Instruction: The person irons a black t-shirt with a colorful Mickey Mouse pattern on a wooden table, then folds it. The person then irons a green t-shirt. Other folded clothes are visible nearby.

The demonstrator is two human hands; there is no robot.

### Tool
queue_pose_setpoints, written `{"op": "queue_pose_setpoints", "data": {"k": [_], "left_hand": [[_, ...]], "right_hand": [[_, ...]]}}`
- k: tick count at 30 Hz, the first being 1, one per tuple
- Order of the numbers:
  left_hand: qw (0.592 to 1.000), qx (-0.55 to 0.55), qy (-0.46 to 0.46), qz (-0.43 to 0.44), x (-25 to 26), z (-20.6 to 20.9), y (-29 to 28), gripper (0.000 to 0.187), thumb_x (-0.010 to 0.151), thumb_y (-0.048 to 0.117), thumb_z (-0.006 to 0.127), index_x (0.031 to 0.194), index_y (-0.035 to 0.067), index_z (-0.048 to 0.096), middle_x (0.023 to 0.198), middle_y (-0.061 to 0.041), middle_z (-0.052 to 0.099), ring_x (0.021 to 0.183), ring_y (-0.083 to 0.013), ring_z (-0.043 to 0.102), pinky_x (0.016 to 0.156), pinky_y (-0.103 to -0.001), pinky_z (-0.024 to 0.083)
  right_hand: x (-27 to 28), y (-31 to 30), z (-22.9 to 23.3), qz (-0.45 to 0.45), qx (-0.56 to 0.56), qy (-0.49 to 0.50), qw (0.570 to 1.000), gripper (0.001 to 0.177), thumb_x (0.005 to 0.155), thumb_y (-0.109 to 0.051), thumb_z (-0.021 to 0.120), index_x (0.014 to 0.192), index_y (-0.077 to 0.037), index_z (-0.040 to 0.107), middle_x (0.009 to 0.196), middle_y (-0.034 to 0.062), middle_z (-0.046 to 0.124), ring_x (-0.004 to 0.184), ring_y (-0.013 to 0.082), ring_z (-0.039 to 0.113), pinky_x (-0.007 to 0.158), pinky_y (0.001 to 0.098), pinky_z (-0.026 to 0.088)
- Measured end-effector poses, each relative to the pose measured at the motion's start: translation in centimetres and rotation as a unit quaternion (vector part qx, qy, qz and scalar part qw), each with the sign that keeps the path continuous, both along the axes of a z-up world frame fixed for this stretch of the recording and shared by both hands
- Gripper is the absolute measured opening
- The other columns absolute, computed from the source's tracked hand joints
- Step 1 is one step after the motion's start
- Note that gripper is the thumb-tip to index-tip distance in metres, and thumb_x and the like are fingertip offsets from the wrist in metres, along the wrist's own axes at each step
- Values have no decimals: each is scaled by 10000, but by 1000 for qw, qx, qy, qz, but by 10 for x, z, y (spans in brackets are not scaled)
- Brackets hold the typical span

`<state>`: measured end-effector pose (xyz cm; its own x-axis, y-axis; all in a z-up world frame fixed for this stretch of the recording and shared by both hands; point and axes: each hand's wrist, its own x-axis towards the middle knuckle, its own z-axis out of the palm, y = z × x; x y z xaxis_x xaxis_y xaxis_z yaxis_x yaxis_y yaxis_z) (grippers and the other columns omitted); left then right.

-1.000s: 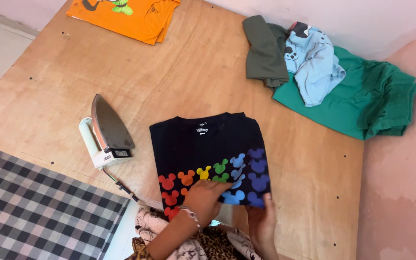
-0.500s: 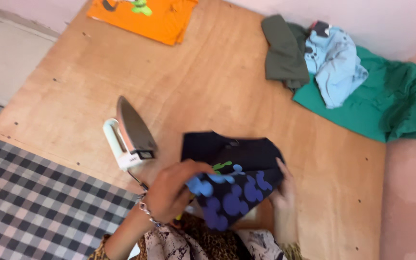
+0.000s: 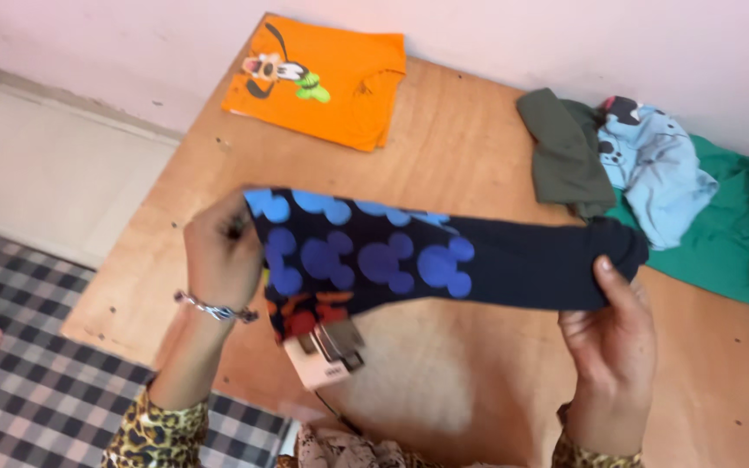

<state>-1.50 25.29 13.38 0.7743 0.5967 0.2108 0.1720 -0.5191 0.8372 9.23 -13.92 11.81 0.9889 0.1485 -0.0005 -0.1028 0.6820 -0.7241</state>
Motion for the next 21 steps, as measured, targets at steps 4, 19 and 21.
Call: {"op": "queue_pose_setpoints", "data": {"k": [4, 19, 21], "left_hand": [[966, -126, -162, -155, 51, 3, 81, 308, 974, -2, 543, 1249, 18, 680, 1094, -31, 740, 989, -64, 676, 859, -215, 562], [799, -516, -242, -194, 332, -42, 317, 326, 1032, 296, 491, 1292, 138, 604, 1186, -128, 678, 1015, -298, 709, 798, -491, 616], [784, -549, -238, -166, 339, -92, 328, 394, 1029, 363, 458, 1318, 126, 584, 1250, -148, 649, 1083, -317, 677, 854, -500, 590]], "right_hand": [[44, 74, 28, 25, -34, -45, 998, 257, 1044, 2, 580, 1299, 12, 608, 1232, 109, 700, 1147, 218, 705, 1016, 357, 585], [256, 295, 18, 5, -137, -170, 976, 215, 1007, -67, 696, 1175, -17, 571, 1150, 122, 702, 1026, 221, 725, 882, 409, 638], [255, 302, -31, -14, -188, -191, 963, 320, 1015, -101, 714, 1282, 9, 577, 1211, 115, 700, 1065, 198, 707, 927, 378, 613]]}}
